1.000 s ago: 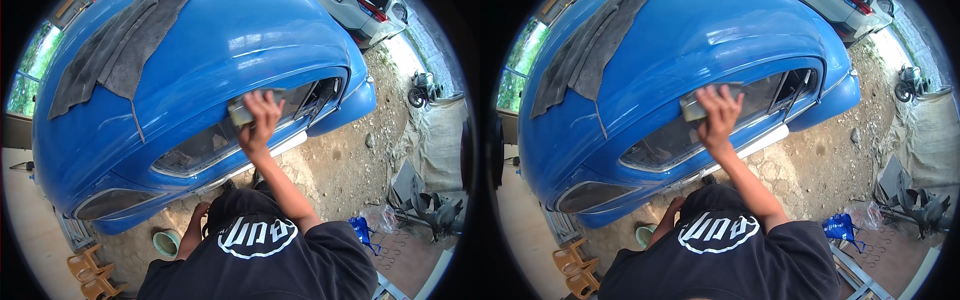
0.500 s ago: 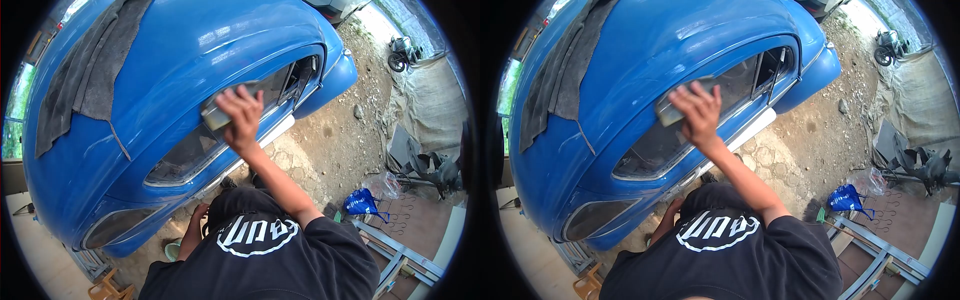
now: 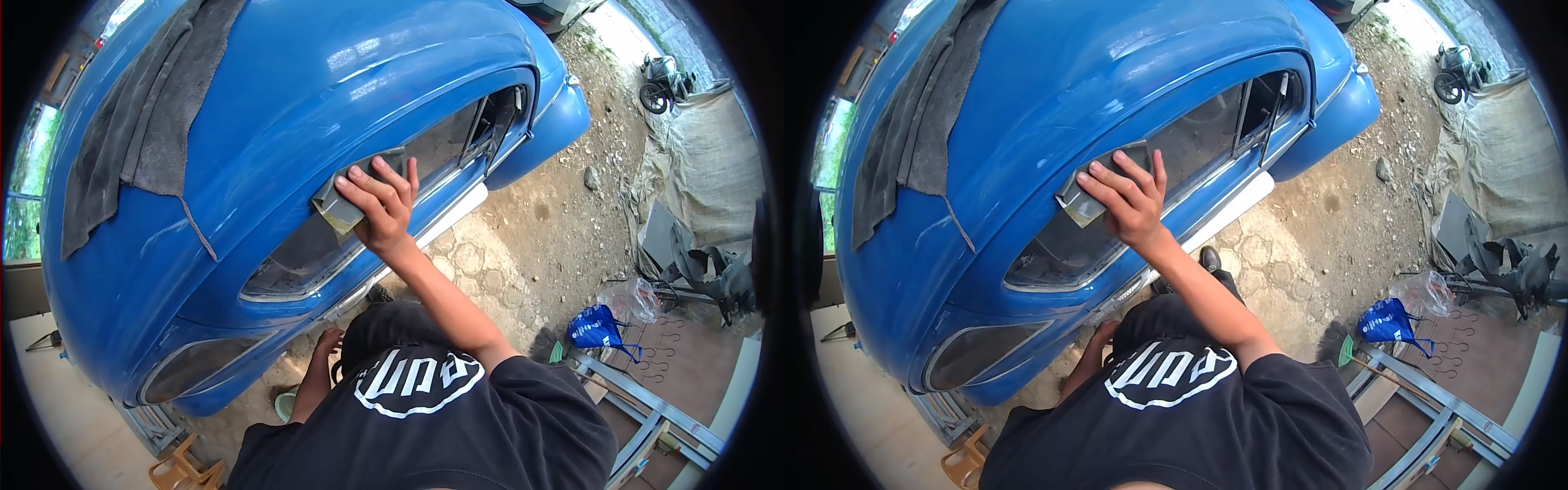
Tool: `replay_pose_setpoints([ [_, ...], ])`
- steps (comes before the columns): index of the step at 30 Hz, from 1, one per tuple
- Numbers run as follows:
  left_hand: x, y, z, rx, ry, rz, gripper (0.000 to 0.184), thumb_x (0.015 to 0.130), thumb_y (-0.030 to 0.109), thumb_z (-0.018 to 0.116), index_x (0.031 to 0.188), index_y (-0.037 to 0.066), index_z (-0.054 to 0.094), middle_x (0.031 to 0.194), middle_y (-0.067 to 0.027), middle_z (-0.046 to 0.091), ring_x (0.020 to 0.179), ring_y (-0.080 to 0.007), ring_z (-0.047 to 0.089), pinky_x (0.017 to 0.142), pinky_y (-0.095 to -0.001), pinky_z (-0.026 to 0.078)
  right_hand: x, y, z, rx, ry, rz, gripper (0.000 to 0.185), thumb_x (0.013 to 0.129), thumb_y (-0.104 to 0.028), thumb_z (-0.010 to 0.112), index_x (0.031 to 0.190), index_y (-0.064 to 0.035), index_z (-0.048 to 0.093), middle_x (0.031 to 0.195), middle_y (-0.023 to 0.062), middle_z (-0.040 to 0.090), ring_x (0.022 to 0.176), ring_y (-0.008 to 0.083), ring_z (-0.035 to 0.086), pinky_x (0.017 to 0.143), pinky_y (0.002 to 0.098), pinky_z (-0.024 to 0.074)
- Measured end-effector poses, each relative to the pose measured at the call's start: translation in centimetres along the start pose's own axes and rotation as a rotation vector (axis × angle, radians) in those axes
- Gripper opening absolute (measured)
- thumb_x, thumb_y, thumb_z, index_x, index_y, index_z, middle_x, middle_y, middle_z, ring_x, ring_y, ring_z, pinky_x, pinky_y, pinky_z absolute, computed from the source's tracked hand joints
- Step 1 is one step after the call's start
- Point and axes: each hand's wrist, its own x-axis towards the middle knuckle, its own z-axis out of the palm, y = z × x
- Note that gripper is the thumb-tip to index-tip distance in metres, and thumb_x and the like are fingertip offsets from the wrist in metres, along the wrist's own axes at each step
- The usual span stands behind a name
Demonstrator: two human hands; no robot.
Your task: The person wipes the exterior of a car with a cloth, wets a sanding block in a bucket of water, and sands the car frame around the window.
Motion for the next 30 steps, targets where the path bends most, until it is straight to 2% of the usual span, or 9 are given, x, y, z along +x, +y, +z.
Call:
replay_pose_setpoints([
  [2, 0.1, 1.0, 0.0, 0.029, 0.01, 0.002, 0.043, 0.093, 0.038, 0.059, 0.128, 0.013, 0.062, 0.111, -0.0097, 0.069, 0.091, -0.0245, 0.068, 0.075, -0.0431, 0.052, 2.1, 3.6, -0.8, -0.093, -0.008, -0.187, 0.038, 0.092, -0.003, 0.054, 0.114, -0.0261, 0.076, 0.119, -0.0079, 0.07, 0.123, 0.0175, 0.059, 0.124, 0.0465, 0.0179],
  [5, 1.2, 1.0, 0.2, -0.067, 0.065, 0.068, 0.043, 0.093, 0.038, 0.059, 0.128, 0.014, 0.062, 0.111, -0.0095, 0.069, 0.088, -0.0246, 0.068, 0.074, -0.0435, 0.052, 5.4, 10.2, -2.1, -0.205, 0.104, 0.16, 0.045, 0.084, 0.006, 0.055, 0.117, -0.0197, 0.071, 0.117, 0.0008, 0.071, 0.119, 0.0229, 0.062, 0.121, 0.0489, 0.0142],
  [8, 2.8, 0.6, 0.5, -0.128, 0.086, 0.096, 0.043, 0.092, 0.039, 0.06, 0.128, 0.014, 0.062, 0.11, -0.009, 0.069, 0.083, -0.0243, 0.068, 0.073, -0.0435, 0.052, 5.2, 7.9, -1.2, -0.063, 0.148, 0.23, 0.053, 0.079, 0.006, 0.052, 0.123, -0.0172, 0.069, 0.121, 0.0028, 0.069, 0.127, 0.0271, 0.056, 0.119, 0.0508, 0.0202],
  [12, 2.1, 0.9, 1.8, -0.061, 0.035, 0.058, 0.043, 0.092, 0.04, 0.06, 0.127, 0.015, 0.062, 0.107, -0.0079, 0.069, 0.08, -0.0219, 0.067, 0.07, -0.042, 0.052, 1.2, -2.9, 0.0, 0.051, -0.103, -0.032, 0.033, 0.09, -0.017, 0.061, 0.118, -0.0284, 0.074, 0.125, -0.0107, 0.068, 0.126, 0.0161, 0.056, 0.121, 0.0505, 0.0223],
  [16, 1.9, 1.3, 1.9, -0.055, 0.047, 0.096, 0.039, 0.093, 0.037, 0.059, 0.125, 0.016, 0.063, 0.103, -0.0064, 0.07, 0.078, -0.02, 0.067, 0.067, -0.0396, 0.053, 3.2, 1.5, -0.4, -0.028, -0.024, -0.149, 0.03, 0.091, -0.016, 0.062, 0.115, -0.0276, 0.075, 0.117, -0.0094, 0.071, 0.119, 0.0157, 0.06, 0.122, 0.0488, 0.0176],
  [20, 0.6, 1.1, 3.0, -0.209, 0.136, 0.145, 0.033, 0.094, 0.031, 0.057, 0.122, 0.016, 0.066, 0.096, -0.0043, 0.067, 0.076, -0.019, 0.066, 0.064, -0.0373, 0.053, 6.5, 9.1, -2.7, -0.142, 0.014, 0.001, 0.038, 0.087, -0.004, 0.057, 0.117, -0.021, 0.073, 0.114, -0.0034, 0.071, 0.118, 0.0189, 0.06, 0.12, 0.0506, 0.018],
  [23, 0.7, -0.1, 4.3, -0.225, 0.189, 0.13, 0.034, 0.092, 0.033, 0.059, 0.119, 0.014, 0.066, 0.095, -0.004, 0.068, 0.078, -0.019, 0.067, 0.066, -0.0389, 0.053, 4.6, 4.2, -1.4, 0.053, 0.043, 0.252, 0.056, 0.077, 0.003, 0.05, 0.126, -0.0163, 0.069, 0.124, 0.0036, 0.067, 0.124, 0.0255, 0.055, 0.12, 0.05, 0.0174],
  [26, -0.6, -0.7, 5.9, -0.152, 0.104, 0.035, 0.038, 0.088, 0.036, 0.061, 0.119, 0.014, 0.066, 0.095, -0.005, 0.068, 0.081, -0.0212, 0.066, 0.068, -0.0418, 0.053, 1.4, -1.3, -0.8, 0.142, -0.161, -0.029, 0.033, 0.094, -0.016, 0.058, 0.121, -0.026, 0.073, 0.122, -0.0094, 0.068, 0.124, 0.015, 0.056, 0.121, 0.0461, 0.0183],
  [30, -2.6, 0.9, 7.5, -0.089, 0.079, 0.03, 0.039, 0.087, 0.039, 0.061, 0.117, 0.013, 0.065, 0.103, -0.0078, 0.069, 0.084, -0.0241, 0.067, 0.071, -0.0434, 0.053, 2.9, 1.6, -1.0, 0.1, -0.085, -0.156, 0.03, 0.097, -0.02, 0.056, 0.12, -0.0299, 0.073, 0.121, -0.0119, 0.069, 0.122, 0.0112, 0.057, 0.122, 0.0476, 0.0147],
])
